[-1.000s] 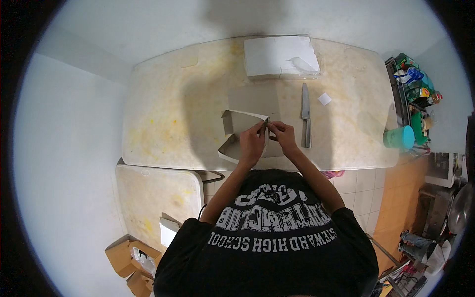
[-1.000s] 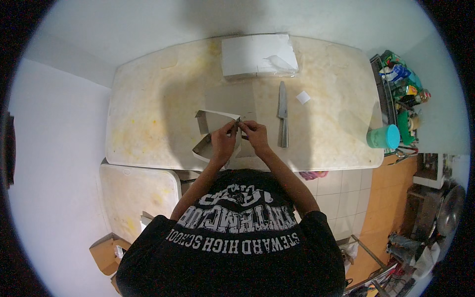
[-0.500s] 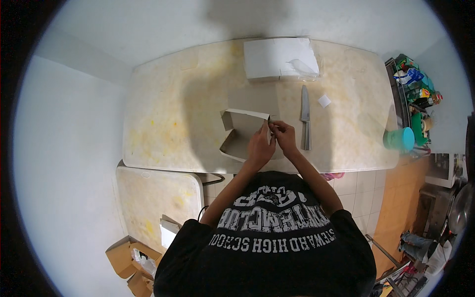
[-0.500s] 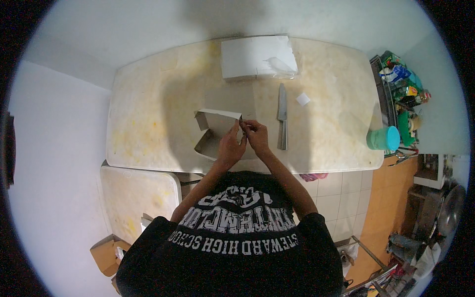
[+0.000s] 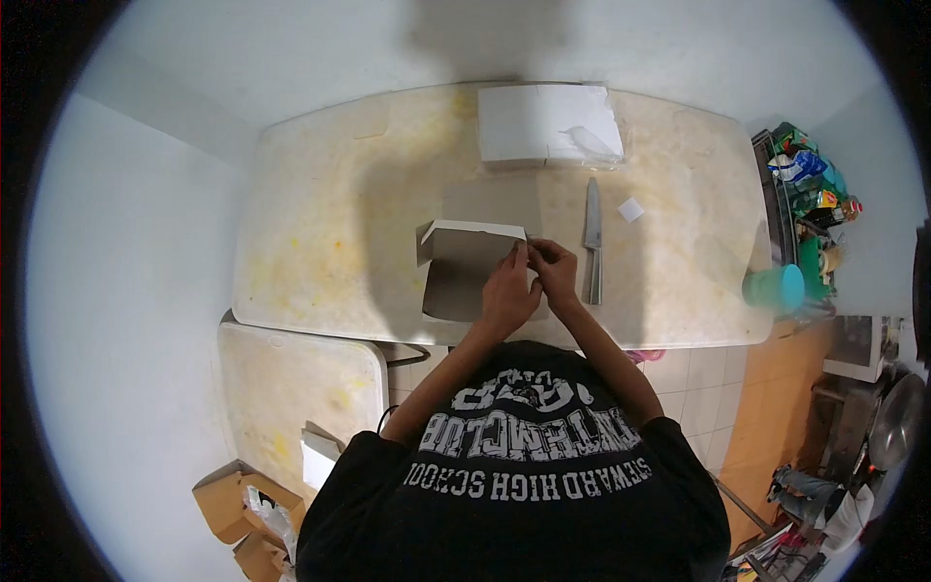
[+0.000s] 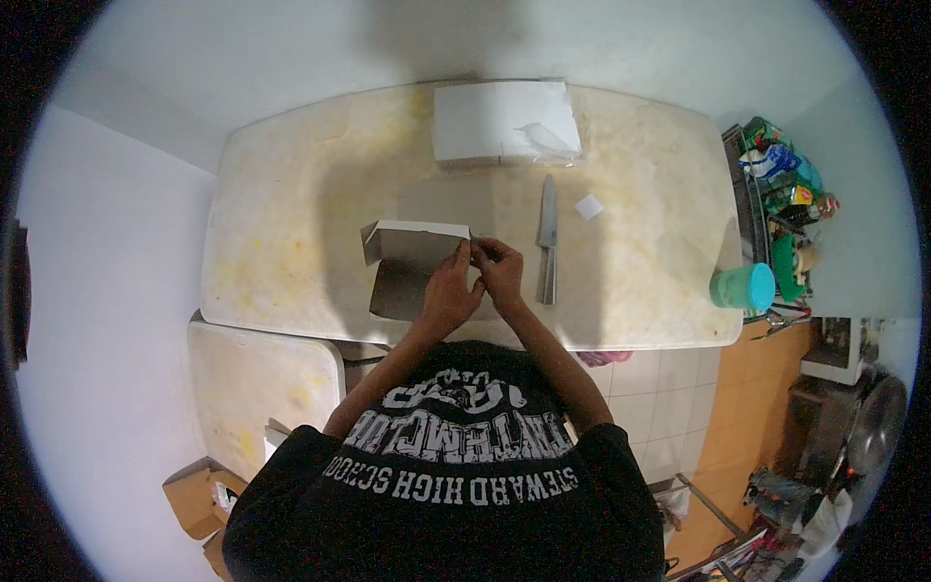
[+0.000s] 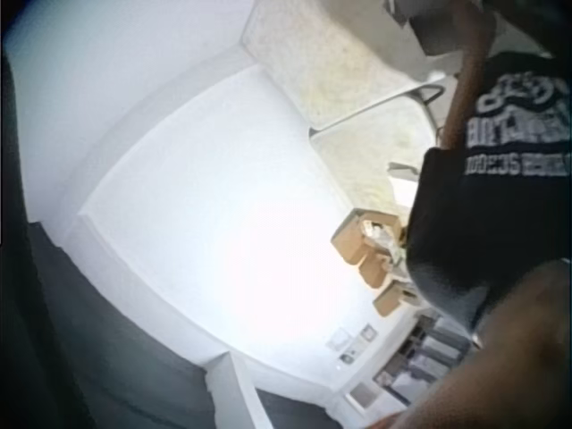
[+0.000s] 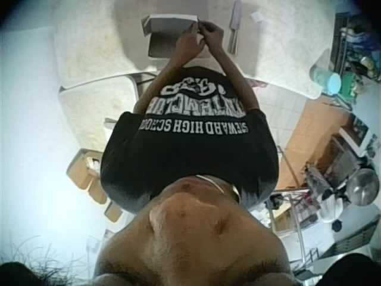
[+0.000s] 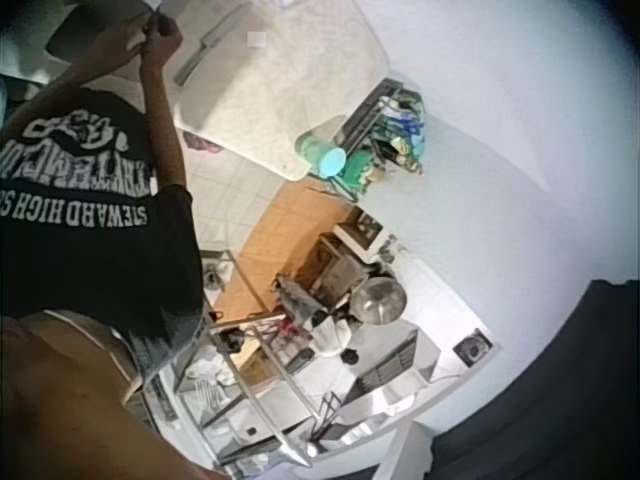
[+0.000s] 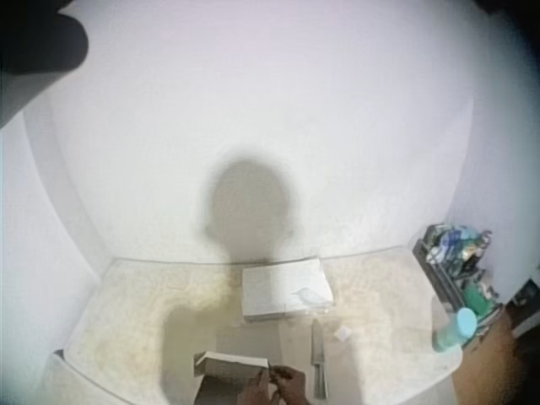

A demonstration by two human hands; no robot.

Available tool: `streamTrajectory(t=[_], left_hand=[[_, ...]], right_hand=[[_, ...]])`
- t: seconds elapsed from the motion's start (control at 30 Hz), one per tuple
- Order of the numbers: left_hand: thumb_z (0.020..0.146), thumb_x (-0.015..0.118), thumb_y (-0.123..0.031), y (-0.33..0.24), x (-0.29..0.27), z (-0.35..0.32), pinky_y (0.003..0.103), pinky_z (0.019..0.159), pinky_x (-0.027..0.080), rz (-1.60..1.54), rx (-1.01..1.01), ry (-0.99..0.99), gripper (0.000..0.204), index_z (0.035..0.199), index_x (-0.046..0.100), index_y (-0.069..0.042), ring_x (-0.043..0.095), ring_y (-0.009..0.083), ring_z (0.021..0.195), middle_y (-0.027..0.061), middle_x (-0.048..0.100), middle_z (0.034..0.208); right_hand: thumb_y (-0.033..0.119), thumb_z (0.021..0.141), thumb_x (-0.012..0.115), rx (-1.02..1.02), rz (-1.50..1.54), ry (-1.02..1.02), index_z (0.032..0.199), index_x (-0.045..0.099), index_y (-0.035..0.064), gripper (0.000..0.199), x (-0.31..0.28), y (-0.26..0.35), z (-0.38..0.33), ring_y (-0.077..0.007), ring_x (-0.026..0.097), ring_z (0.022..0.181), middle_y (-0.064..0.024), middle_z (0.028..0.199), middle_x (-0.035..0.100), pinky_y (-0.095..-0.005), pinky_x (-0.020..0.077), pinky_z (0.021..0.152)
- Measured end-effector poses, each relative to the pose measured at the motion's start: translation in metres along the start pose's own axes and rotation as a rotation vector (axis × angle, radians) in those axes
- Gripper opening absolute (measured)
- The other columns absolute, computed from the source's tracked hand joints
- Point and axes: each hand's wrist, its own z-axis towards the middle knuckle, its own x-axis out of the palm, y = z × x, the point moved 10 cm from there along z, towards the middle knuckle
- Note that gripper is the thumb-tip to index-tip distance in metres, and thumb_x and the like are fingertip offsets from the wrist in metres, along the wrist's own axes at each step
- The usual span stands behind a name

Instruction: The person folds a cardboard sheet into a box by hand. They fold the sides upward, tuck in the perforated tabs, and secure the edges until the box is fully formed.

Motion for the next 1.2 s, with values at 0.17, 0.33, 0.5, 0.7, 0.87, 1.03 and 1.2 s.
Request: streamTrajectory(t=[0.17,0.33,0.5,0.7,0.87,1.03,1.2], left_hand=[[0.08,0.065,-0.012,-0.008,-0.01,0.003,0.048,0.092,0.045,0.009,0.012,-0.029,0.067,0.137,0.036,0.007,0.056,0.0422,0.108,0.0277,0.057,0.116],[0.079,0.065,-0.012,-0.005,-0.015,0.003,0.048,0.091,0.046,-0.002,-0.025,-0.014,0.066,0.136,0.038,0.006,0.056,0.0425,0.106,0.0273,0.058,0.114],[0.079,0.066,-0.014,0.003,-0.011,0.003,0.049,0.09,0.046,-0.048,0.037,-0.038,0.067,0.138,0.038,0.002,0.056,0.0429,0.106,0.0268,0.058,0.114],[0.078,0.066,-0.009,0.016,-0.01,0.007,0.046,0.09,0.047,-0.192,0.01,-0.059,0.058,0.132,0.046,0.001,0.056,0.0384,0.108,0.0215,0.06,0.111],[0.083,0.068,-0.008,0.037,-0.026,0.011,0.042,0.082,0.053,-0.401,-0.079,-0.155,0.041,0.121,0.058,0.001,0.06,0.0321,0.105,0.0179,0.06,0.111],[0.083,0.069,-0.004,0.046,-0.024,0.01,0.038,0.082,0.054,-0.587,-0.105,-0.062,0.033,0.115,0.063,0.001,0.068,0.03,0.094,0.0173,0.063,0.109],[0.081,0.068,0.0,0.067,-0.01,0.0,0.036,0.082,0.054,-0.519,-0.154,-0.005,0.03,0.111,0.063,0.001,0.069,0.0283,0.094,0.0168,0.067,0.103]], right_hand=[[0.013,0.086,0.07,0.01,0.065,-0.016,0.1,0.067,-0.0052,0.023,0.001,0.003,0.002,-0.016,0.066,0.081,-0.0099,0.089,0.069,-0.0302,0.0571,0.075],[0.012,0.086,0.07,0.047,0.022,-0.035,0.098,0.068,-0.0043,0.021,0.001,-0.001,0.0,-0.0162,0.067,0.076,-0.0103,0.087,0.069,-0.0298,0.0573,0.072],[0.011,0.085,0.07,0.002,-0.026,-0.034,0.098,0.069,-0.0044,0.02,0.001,0.005,-0.001,-0.0164,0.068,0.077,-0.0106,0.087,0.07,-0.0292,0.057,0.069],[0.01,0.087,0.069,-0.028,-0.15,-0.022,0.101,0.067,-0.0046,0.02,-0.002,0.011,-0.001,-0.0174,0.068,0.081,-0.0125,0.09,0.07,-0.0305,0.0584,0.073],[0.006,0.089,0.066,-0.029,-0.006,0.087,0.117,0.06,-0.0042,0.031,0.011,0.024,-0.008,-0.0193,0.068,0.085,-0.016,0.093,0.069,-0.0317,0.0592,0.076],[0.005,0.091,0.063,0.046,0.008,0.2,0.124,0.057,0.001,0.034,0.018,0.02,-0.014,-0.0194,0.067,0.087,-0.016,0.095,0.069,-0.0325,0.0592,0.074],[0.011,0.088,0.067,-0.163,-0.475,0.353,0.126,0.058,0.01,0.039,0.023,0.037,-0.024,-0.0175,0.067,0.08,-0.0122,0.092,0.068,-0.0342,0.057,0.069]])
